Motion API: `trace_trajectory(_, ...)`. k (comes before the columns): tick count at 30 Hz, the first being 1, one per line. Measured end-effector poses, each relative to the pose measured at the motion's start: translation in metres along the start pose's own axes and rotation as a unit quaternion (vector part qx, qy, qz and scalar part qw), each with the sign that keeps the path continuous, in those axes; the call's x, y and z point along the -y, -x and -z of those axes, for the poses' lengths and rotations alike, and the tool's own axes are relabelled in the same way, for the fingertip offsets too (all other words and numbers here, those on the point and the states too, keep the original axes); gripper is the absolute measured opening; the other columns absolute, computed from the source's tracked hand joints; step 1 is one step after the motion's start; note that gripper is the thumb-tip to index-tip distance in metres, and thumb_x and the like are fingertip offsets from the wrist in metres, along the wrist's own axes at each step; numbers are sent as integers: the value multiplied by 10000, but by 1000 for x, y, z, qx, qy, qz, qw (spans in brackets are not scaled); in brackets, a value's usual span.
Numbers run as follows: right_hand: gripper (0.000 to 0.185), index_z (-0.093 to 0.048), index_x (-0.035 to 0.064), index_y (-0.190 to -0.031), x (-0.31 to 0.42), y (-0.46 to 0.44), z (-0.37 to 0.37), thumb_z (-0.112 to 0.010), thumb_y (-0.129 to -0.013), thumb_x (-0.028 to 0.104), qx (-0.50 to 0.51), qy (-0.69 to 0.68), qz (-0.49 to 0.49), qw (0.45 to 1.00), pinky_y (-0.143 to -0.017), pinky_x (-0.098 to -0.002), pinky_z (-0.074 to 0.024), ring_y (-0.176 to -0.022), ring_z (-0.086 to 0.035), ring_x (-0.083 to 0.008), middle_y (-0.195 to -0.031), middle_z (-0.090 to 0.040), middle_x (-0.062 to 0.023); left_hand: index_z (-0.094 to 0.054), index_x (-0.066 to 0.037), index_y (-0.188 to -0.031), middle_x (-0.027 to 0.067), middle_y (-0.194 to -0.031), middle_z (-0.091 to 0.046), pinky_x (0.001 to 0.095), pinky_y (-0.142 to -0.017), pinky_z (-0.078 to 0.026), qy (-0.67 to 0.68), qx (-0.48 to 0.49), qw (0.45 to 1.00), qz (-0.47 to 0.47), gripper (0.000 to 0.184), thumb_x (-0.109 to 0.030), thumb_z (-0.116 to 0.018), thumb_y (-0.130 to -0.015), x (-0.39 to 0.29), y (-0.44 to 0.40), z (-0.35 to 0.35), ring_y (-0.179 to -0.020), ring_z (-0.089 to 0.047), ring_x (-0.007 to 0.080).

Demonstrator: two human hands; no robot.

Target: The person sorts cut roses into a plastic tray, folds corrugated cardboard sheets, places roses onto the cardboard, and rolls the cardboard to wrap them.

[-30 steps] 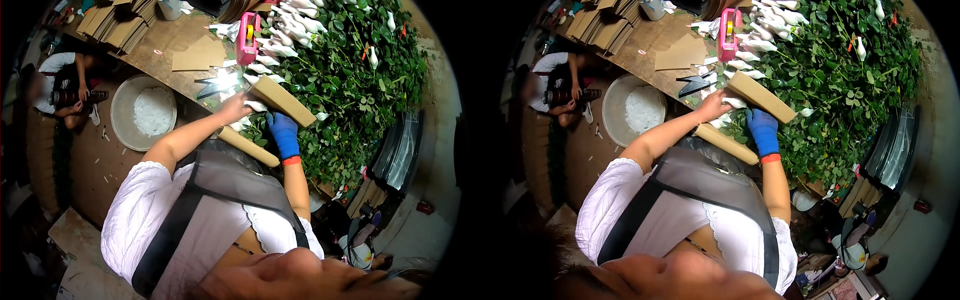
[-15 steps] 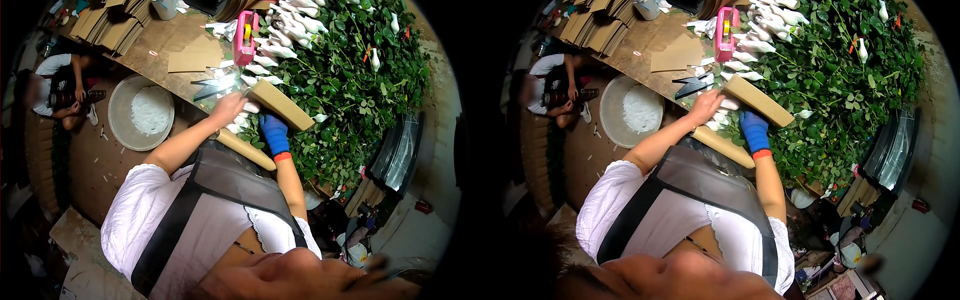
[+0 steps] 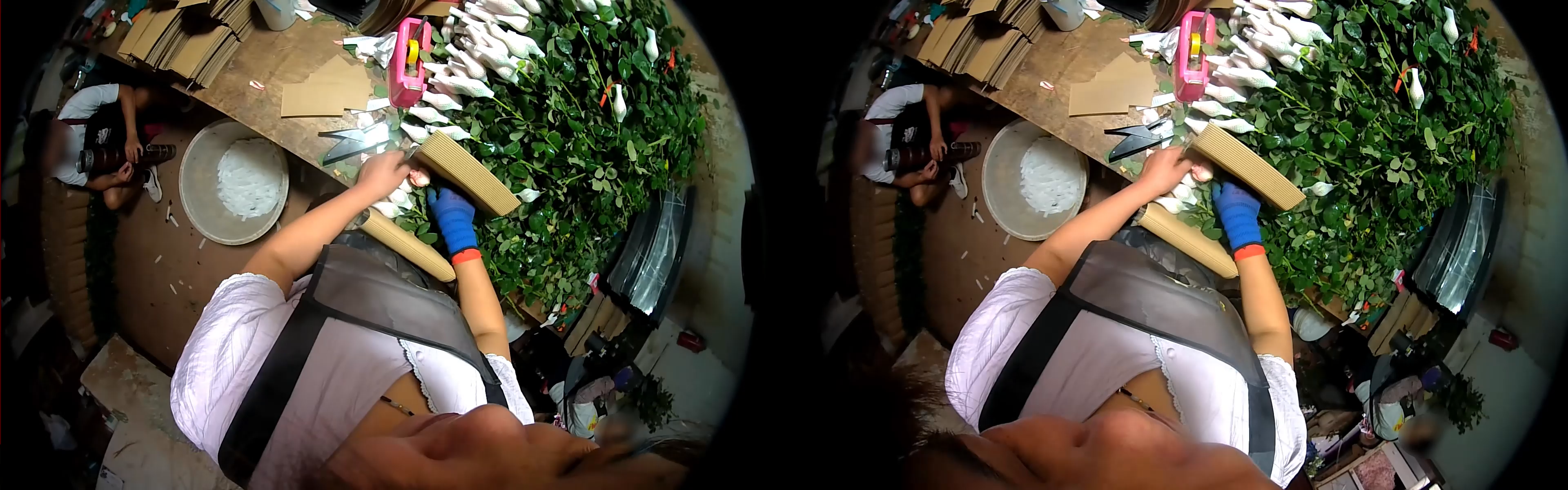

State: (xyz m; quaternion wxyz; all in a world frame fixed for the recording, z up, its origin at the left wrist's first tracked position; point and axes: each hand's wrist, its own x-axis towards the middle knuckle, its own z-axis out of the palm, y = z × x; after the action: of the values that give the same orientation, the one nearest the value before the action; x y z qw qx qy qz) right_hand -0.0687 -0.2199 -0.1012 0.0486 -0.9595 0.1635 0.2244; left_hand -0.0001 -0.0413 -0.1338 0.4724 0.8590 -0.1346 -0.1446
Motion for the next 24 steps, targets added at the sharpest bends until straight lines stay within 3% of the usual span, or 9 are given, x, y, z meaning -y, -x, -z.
trace_trajectory(4, 497, -636, 138, -1204, 3, 0, -4, -599, -844, 477, -25, 10, 3, 1000, -940, -508, -464, -1107, -596, -357, -1208, -628, -165, -573, -15, -820, 161, -782, -609, 419, -659, -463, 50, -46, 997, 33, 196, -204, -584, -870, -8, 10, 2, -708, -596, 381)
trace_trajectory(7, 535, -628, 128, -1217, 2, 0, -2, -601, -839, 506, 13, -15, -11, 1000, -963, -502, -453, -1131, -582, -359, -1224, -618, -172, -533, -7, -781, 118, -709, -543, 348, -616, -441, 234, -160, 956, 82, 190, -157, -593, -882, 29, -6, -3, -629, -560, 217)
trace_trajectory(8, 554, -624, 122, -1225, 2, -1, -2, -602, -836, 517, 34, -27, -19, 999, -974, -500, -448, -1145, -574, -361, -1234, -612, -177, -510, -7, -745, 74, -663, -463, 293, -586, -405, 276, -166, 944, 64, 185, -100, -587, -886, 41, -12, 9, -648, -452, 74)
trace_trajectory(9, 582, -608, 117, -1245, -3, 1, 3, -603, -833, 529, 70, -59, -1, 996, -987, -496, -440, -1163, -563, -361, -1253, -599, -182, -492, -13, -718, 64, -620, -448, 294, -558, -392, 177, -182, 967, 12, 216, -123, -613, -859, 4, -8, 42, -629, -405, 57)
trace_trajectory(12, 710, -522, 102, -1341, -17, -2, 16, -628, -808, 558, 145, -105, 60, 982, -1030, -477, -412, -1230, -511, -368, -1338, -535, -203, -523, -19, -738, 78, -608, -549, 344, -548, -438, 21, 49, 998, 28, 246, -213, -657, -810, 37, -1, 53, -548, -552, 204)
trace_trajectory(15, 694, -515, 118, -1340, -3, 2, 8, -654, -802, 532, 80, -33, 10, 996, -1018, -482, -424, -1217, -522, -374, -1339, -536, -193, -606, -62, -876, 155, -744, -652, 439, -661, -496, -98, 153, 983, -4, 365, -419, -672, -840, -30, 10, 69, -739, -649, 362)
trace_trajectory(19, 627, -558, 134, -1289, 3, 8, -5, -662, -806, 520, 6, 27, 18, 999, -964, -486, -468, -1170, -561, -370, -1302, -571, -185, -645, -66, -841, 172, -793, -650, 434, -673, -495, -69, 120, 982, -127, 336, -396, -624, -901, 0, 15, 39, -755, -639, 364)
trace_trajectory(23, 713, -548, 102, -1291, -3, 6, -2, -693, -763, 559, 45, -24, 25, 998, -986, -466, -454, -1193, -546, -367, -1307, -564, -189, -661, -35, -873, 145, -803, -645, 357, -646, -480, 112, 82, 990, 30, 240, -262, -598, -918, 35, 6, 61, -742, -647, 259)
trace_trajectory(24, 745, -547, 86, -1284, -10, 7, 3, -696, -751, 584, 66, -56, 43, 995, -971, -460, -464, -1179, -557, -362, -1287, -576, -192, -656, -23, -859, 127, -829, -656, 331, -661, -487, 86, 14, 995, -55, 207, -217, -596, -898, 19, 3, 75, -755, -653, 218)
